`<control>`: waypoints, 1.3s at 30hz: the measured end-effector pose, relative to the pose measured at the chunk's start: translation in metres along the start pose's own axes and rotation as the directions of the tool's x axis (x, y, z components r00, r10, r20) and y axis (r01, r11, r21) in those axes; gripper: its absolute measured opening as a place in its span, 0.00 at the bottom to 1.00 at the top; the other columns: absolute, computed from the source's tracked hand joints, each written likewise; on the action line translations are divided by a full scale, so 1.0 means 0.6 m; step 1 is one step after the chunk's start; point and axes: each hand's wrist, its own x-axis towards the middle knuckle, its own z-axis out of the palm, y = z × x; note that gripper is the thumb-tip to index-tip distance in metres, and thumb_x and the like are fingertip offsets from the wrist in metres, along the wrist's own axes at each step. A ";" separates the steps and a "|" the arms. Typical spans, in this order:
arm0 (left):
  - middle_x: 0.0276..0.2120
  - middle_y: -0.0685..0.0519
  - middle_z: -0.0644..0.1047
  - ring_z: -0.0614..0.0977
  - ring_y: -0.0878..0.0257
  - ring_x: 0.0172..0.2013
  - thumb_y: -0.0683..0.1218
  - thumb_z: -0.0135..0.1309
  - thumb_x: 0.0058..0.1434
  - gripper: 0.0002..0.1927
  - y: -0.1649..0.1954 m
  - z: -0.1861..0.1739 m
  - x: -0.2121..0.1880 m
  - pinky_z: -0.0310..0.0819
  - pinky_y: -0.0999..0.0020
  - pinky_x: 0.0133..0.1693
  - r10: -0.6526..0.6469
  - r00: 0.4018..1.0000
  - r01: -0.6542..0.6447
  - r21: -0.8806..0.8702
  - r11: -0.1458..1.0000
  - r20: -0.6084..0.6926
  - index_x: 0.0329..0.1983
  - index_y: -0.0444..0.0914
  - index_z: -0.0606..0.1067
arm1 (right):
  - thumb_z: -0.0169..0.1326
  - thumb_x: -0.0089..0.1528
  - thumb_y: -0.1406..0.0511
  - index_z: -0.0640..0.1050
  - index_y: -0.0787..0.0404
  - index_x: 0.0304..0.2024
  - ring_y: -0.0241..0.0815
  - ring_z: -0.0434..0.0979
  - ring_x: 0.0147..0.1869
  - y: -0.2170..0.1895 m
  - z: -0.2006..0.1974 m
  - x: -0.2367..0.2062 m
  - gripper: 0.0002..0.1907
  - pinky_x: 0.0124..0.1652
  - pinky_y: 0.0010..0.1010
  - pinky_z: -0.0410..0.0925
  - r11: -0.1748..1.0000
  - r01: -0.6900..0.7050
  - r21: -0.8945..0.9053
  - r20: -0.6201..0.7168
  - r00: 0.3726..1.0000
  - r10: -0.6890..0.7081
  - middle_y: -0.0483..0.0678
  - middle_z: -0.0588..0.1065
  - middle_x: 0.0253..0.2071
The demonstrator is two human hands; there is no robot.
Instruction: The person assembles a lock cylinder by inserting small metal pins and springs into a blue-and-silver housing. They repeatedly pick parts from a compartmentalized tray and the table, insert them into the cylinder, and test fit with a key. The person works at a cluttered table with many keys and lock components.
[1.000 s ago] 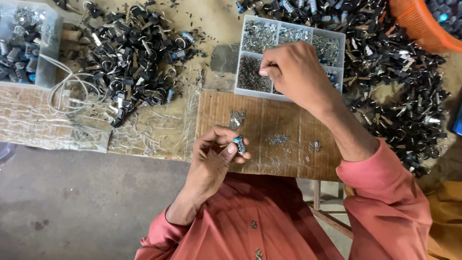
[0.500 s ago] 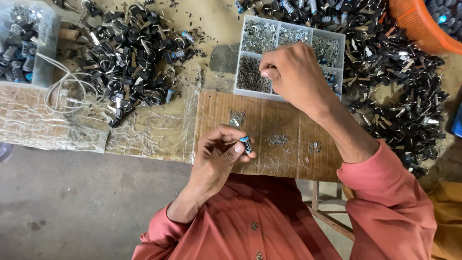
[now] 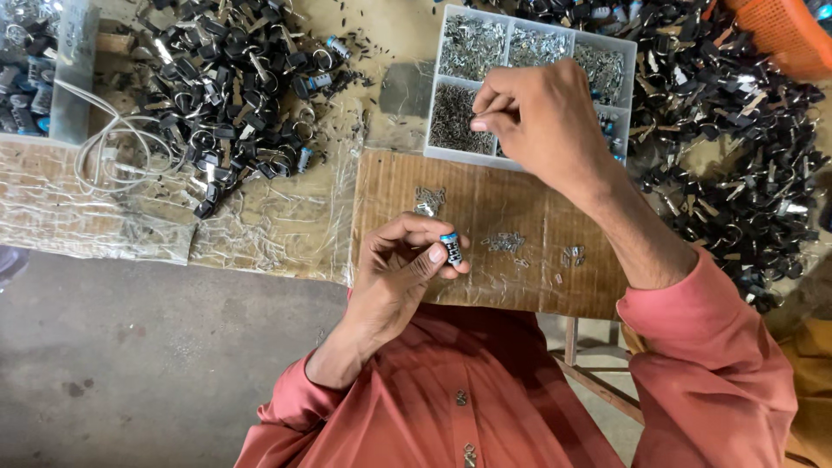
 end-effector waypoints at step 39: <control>0.45 0.43 0.81 0.83 0.58 0.42 0.34 0.54 0.69 0.10 0.002 0.014 0.005 0.77 0.67 0.44 0.058 0.995 -0.048 0.112 0.993 -0.083 0.53 0.29 0.76 | 0.68 0.54 0.63 0.85 0.60 0.30 0.38 0.78 0.31 0.002 0.048 0.000 0.07 0.35 0.35 0.76 0.901 0.049 -0.432 -0.025 0.998 -0.066 0.49 0.79 0.27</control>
